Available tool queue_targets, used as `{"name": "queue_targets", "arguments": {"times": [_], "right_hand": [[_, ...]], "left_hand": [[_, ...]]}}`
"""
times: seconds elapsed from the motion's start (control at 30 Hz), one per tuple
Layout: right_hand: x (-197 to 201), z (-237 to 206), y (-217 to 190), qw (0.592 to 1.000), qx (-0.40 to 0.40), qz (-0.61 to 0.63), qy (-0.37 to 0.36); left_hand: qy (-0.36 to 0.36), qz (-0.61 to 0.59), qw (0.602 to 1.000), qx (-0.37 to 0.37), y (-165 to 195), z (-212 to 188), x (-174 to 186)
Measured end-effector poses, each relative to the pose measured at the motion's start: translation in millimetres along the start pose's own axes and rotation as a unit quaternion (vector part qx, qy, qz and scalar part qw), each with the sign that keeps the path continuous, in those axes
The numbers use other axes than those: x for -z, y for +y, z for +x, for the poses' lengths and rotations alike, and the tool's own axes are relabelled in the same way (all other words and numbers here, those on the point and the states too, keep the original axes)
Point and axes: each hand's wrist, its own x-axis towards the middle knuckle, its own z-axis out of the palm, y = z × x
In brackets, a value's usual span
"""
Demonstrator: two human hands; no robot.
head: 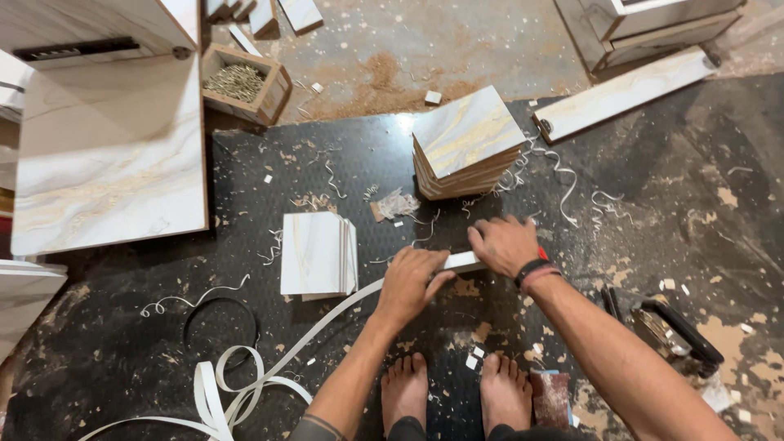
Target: The person stands at a workbench and applies white edge banding tape to the edges of marble-patterned wood panels. They feed the banding strip along a panel edge and press it down using a hand-held iron, then set finished panels on a stack.
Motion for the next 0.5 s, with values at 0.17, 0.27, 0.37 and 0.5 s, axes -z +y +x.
{"name": "queue_targets", "arguments": {"times": [0.17, 0.27, 0.37, 0.5], "right_hand": [[-6.6, 15.4, -33.6, 0.995, 0.092, -0.014, 0.036], [-9.8, 17.4, -54.4, 0.986, 0.124, 0.037, 0.102], [-4.4, 18.4, -41.6, 0.997, 0.069, -0.003, 0.033], [-2.0, 21.6, 3.7, 0.997, -0.006, 0.079, 0.012]], "left_hand": [[-0.014, 0.002, 0.999, 0.045, 1.8, 0.2, -6.0], [-0.007, 0.022, 0.998, 0.057, 2.7, 2.2, -9.4], [0.007, 0.053, 0.998, 0.036, 0.7, 7.3, -14.6], [0.002, 0.046, 0.998, 0.051, 2.6, 7.8, -18.0]]}}
